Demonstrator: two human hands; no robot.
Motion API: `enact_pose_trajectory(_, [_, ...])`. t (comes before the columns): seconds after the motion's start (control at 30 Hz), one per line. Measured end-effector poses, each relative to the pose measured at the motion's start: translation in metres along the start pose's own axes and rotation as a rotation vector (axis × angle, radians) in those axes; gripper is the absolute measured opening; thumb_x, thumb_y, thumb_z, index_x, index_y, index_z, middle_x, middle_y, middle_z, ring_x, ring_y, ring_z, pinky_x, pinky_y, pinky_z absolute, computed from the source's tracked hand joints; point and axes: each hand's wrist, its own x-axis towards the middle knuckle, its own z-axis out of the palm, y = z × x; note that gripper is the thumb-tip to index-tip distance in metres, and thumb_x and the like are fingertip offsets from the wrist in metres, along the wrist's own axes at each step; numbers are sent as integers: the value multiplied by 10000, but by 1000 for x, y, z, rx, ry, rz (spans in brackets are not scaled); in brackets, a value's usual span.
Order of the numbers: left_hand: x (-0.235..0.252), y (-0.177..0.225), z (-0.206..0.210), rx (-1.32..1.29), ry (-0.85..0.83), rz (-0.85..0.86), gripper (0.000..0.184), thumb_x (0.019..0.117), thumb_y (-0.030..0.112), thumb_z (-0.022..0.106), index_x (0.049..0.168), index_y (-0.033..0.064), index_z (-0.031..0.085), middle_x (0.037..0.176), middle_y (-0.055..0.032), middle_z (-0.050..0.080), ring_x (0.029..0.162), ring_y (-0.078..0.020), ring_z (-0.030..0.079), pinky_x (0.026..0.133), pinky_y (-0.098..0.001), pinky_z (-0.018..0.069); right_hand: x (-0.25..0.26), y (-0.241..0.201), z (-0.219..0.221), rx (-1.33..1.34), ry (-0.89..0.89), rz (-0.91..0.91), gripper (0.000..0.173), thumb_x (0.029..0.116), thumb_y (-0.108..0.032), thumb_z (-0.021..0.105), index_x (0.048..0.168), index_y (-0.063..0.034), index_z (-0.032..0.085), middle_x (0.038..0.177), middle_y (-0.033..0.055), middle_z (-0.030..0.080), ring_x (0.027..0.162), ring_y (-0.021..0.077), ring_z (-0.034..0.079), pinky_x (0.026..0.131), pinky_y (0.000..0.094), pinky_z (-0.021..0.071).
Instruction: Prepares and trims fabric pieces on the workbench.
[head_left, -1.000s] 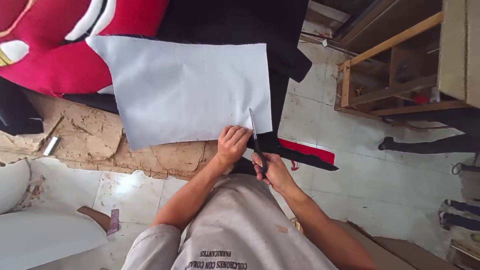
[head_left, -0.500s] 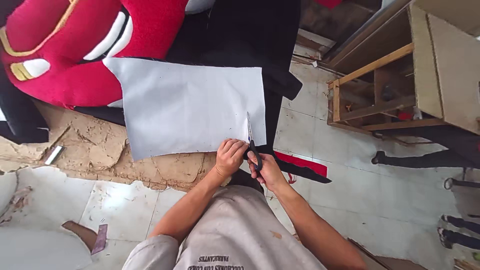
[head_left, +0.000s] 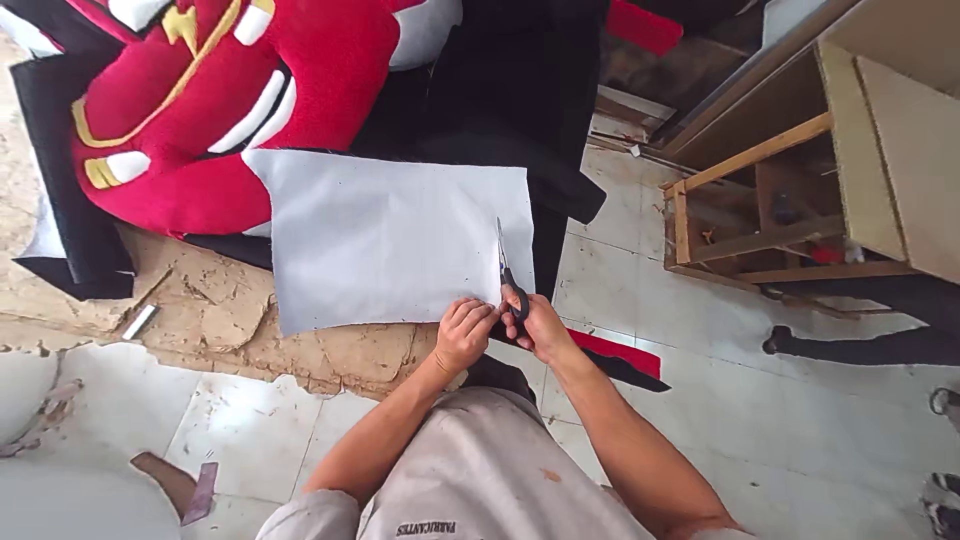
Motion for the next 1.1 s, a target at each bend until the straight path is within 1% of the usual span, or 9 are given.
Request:
enact_pose_trajectory(0.1, [0,0,-1,1,-1,10,143,937,38,636,955,73,774,962,-103,767,963,-238,723,965,-385,555,11,-9,2,-17,-3,-19,426,1083,-417,490,867,-72,618,589,-19,573,413,41,498,343,182,358])
enact_pose_trajectory(0.17, [1,-1,-1,0,-2,10,135,936,39,642,950,69,772,956,-106,765,959,-238,723,964,-383,556,14,-8,5,-39,26,-37,393,1073,-379,532,853,-68,625,570,-23,566,399,36,475,339,181,334])
enact_pose_trajectory(0.27, [1,0,0,2,-2,3,126,939,45,649,951,66,773,954,-106,764,957,-238,721,957,-382,558,16,-9,6,-39,39,-31,371,1065,-361,556,857,-64,630,572,-19,571,402,38,480,339,180,328])
enact_pose_trajectory(0.47, [1,-1,-3,-5,-21,24,126,946,57,644,967,82,766,971,-98,763,968,-232,716,958,-380,552,39,-32,6,16,10,-10,436,1073,-443,501,867,-76,616,594,-24,564,416,43,496,346,184,357])
enact_pose_trajectory(0.6, [2,-2,-4,-8,-32,23,119,944,57,648,963,80,763,972,-97,761,974,-231,712,966,-379,549,45,-34,11,-1,39,-41,397,1064,-391,548,834,-76,618,575,-26,552,404,37,468,347,181,331])
enact_pose_trajectory(0.67, [1,-2,-4,-12,-39,21,120,946,58,645,972,80,760,979,-101,760,982,-233,711,969,-381,547,45,-35,11,13,39,-43,376,1061,-367,562,835,-71,617,567,-24,553,401,33,475,342,175,337])
enact_pose_trajectory(0.87, [0,-3,-7,-54,-45,41,119,950,54,640,984,80,750,986,-100,754,986,-234,706,976,-385,544,66,-56,8,59,-3,-28,421,1071,-433,509,864,-80,608,591,-28,558,419,38,500,347,176,359])
enact_pose_trajectory(1.03, [0,-5,-8,-55,-55,53,125,954,63,630,989,81,749,986,-99,755,983,-232,704,974,-390,540,73,-59,8,11,28,-80,363,1058,-353,571,828,-77,621,582,-31,560,411,23,475,347,165,333])
enact_pose_trajectory(1.1, [0,-4,-8,-54,-52,52,126,954,62,631,992,80,749,987,-99,755,985,-233,704,977,-386,537,75,-59,7,19,25,-79,359,1062,-348,563,838,-73,621,581,-30,561,412,24,476,346,165,332])
